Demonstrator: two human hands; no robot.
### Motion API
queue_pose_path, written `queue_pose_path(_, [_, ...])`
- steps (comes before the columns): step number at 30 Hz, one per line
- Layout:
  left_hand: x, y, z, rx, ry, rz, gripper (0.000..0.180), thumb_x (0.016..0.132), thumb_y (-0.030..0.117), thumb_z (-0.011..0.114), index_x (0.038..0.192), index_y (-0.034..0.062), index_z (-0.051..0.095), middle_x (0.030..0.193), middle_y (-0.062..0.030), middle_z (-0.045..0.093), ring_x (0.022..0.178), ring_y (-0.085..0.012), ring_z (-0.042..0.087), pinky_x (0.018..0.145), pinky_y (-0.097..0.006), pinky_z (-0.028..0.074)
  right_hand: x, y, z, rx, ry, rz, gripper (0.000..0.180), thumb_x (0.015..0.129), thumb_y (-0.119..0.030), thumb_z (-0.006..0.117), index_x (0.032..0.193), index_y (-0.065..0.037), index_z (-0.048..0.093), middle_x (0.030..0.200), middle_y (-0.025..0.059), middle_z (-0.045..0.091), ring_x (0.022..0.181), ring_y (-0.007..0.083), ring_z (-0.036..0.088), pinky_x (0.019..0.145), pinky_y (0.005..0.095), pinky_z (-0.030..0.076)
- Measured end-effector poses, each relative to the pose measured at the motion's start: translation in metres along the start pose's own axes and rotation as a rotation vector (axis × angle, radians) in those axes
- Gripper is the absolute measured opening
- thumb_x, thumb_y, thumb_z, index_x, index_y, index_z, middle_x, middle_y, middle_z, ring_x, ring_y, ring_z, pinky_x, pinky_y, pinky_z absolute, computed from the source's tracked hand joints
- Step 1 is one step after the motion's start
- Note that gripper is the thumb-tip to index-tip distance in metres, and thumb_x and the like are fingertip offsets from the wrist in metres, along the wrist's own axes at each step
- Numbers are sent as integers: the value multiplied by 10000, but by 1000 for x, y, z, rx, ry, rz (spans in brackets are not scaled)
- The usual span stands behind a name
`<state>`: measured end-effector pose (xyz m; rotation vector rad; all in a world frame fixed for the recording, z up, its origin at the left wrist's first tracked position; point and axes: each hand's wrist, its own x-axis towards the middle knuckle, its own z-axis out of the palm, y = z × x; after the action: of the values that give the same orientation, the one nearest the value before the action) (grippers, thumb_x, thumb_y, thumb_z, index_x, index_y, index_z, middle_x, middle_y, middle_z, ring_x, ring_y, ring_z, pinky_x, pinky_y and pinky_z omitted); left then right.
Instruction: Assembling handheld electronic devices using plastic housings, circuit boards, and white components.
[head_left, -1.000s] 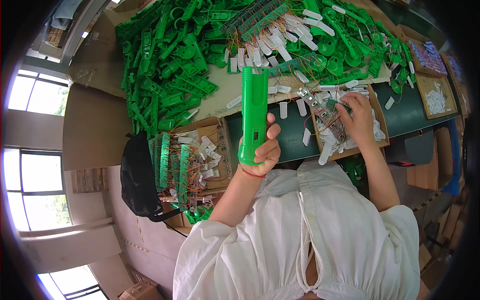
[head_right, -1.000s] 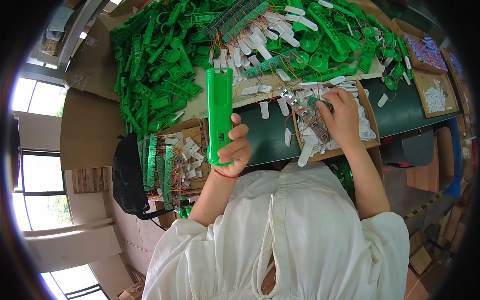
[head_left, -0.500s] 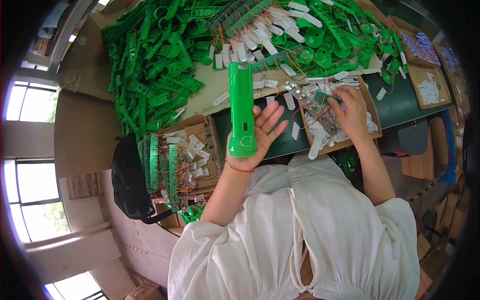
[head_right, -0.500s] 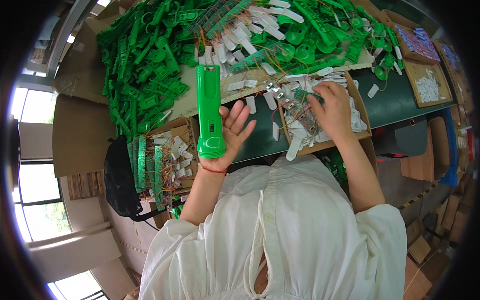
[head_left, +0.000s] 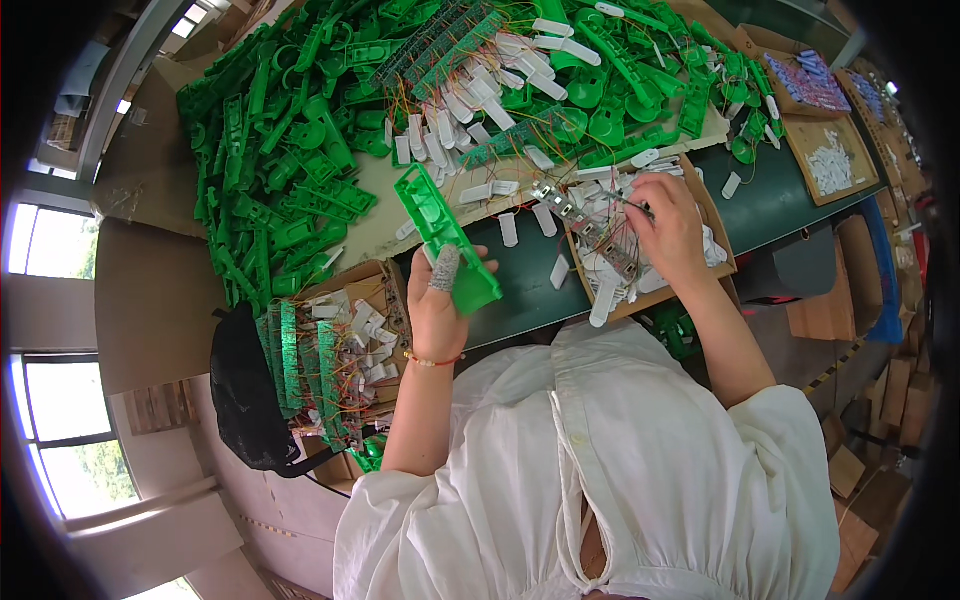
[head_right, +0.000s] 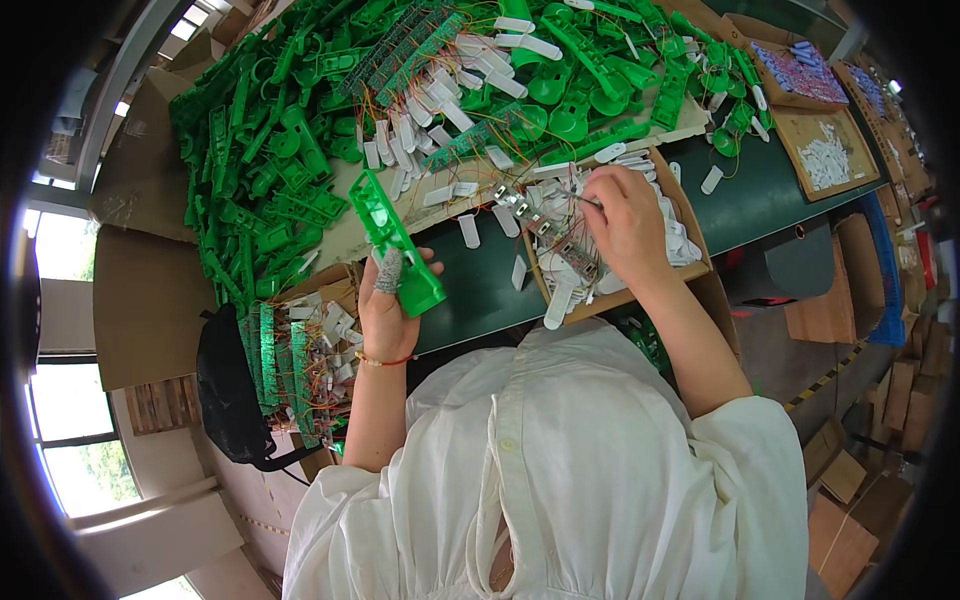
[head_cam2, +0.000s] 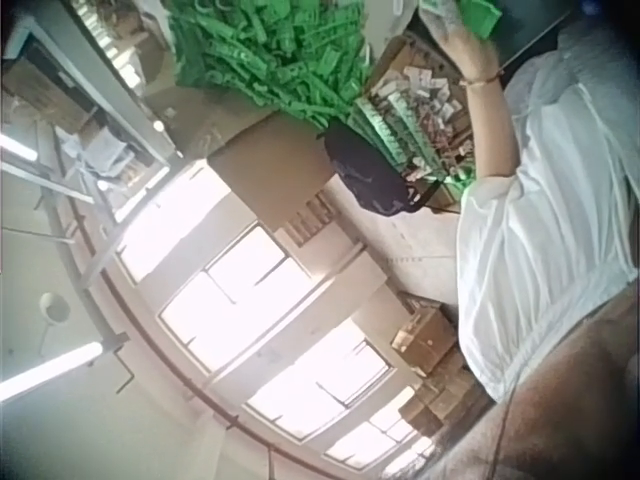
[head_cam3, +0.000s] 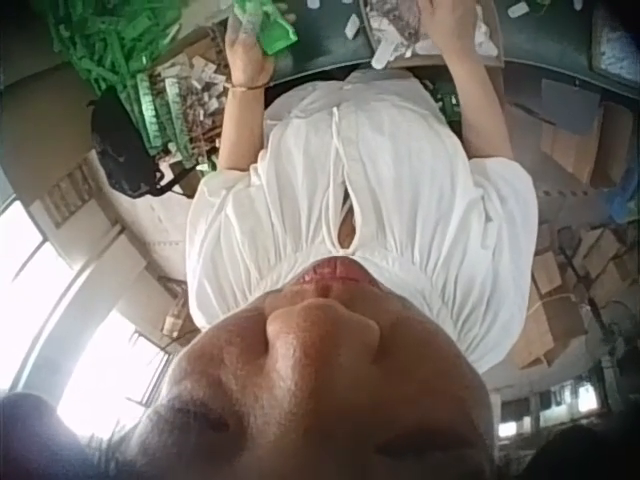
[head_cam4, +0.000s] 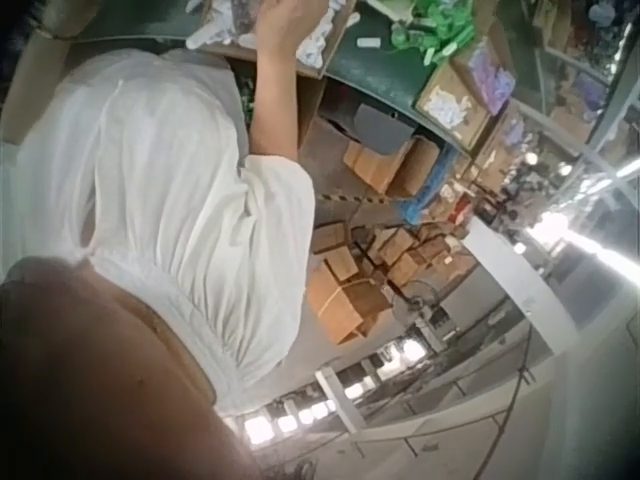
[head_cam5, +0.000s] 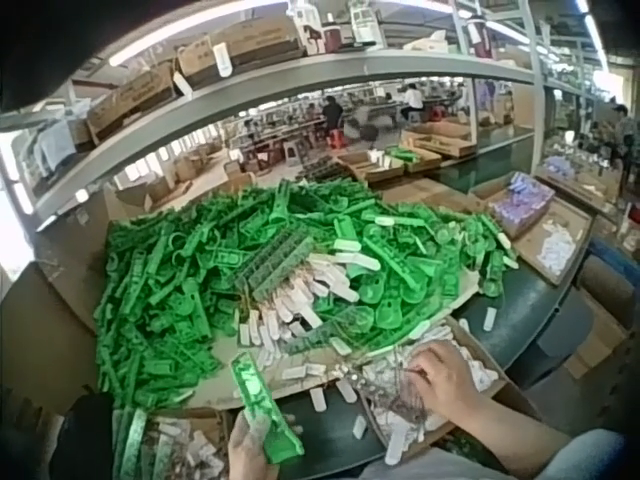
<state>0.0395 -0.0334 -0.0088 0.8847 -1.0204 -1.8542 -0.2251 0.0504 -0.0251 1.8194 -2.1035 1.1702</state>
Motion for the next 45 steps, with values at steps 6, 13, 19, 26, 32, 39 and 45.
queue_pose_path(6, [5,10,2,36,-146,13,440,810,190,590,1178,20,418,895,-88,573,835,-180,581,715,-283,478,14,-16,-30,146,245,-178,178,673,24,670,809,-14,560,794,104,598,715,267,583,600,324,455])
queue_pose_path(13, [6,38,56,385,-329,316,506,688,3,720,1124,3,464,988,-75,585,847,-140,582,724,-258,480,24,-62,-45,333,98,-328,164,681,26,663,818,-23,585,822,88,590,736,246,569,614,317,465])
queue_pose_path(19, [-2,42,70,446,-345,419,443,673,-23,713,1051,1,484,885,-70,636,810,-135,587,745,-271,467,25,-73,-38,474,-49,-310,191,684,24,660,847,-29,576,819,88,587,739,236,567,608,317,466])
queue_pose_path(26, [2,26,65,451,-98,503,420,707,-35,684,1050,14,447,855,-53,617,749,-109,573,683,-237,465,13,-87,-18,216,41,-320,343,650,-2,687,950,-37,524,854,98,572,720,235,596,568,297,510])
queue_pose_path(32, [12,25,39,-124,-221,-39,531,882,501,406,1130,36,475,984,-114,577,775,-200,584,634,-338,497,14,-90,-29,332,-93,-129,249,679,20,659,905,-5,558,823,79,581,672,149,601,521,248,490])
queue_pose_path(39, [5,11,36,-178,-317,-108,440,939,401,324,1176,48,441,1043,-124,565,911,-221,572,796,-354,465,11,-104,-24,1145,-424,306,223,804,7,598,1027,18,603,864,73,576,651,80,567,507,194,474])
queue_pose_path(45, [-1,9,41,-119,-364,-33,531,932,476,265,1253,70,381,1095,-104,536,998,-211,536,850,-360,444,11,-111,-21,816,-232,103,181,781,54,593,948,6,643,857,54,505,633,69,538,504,179,459])
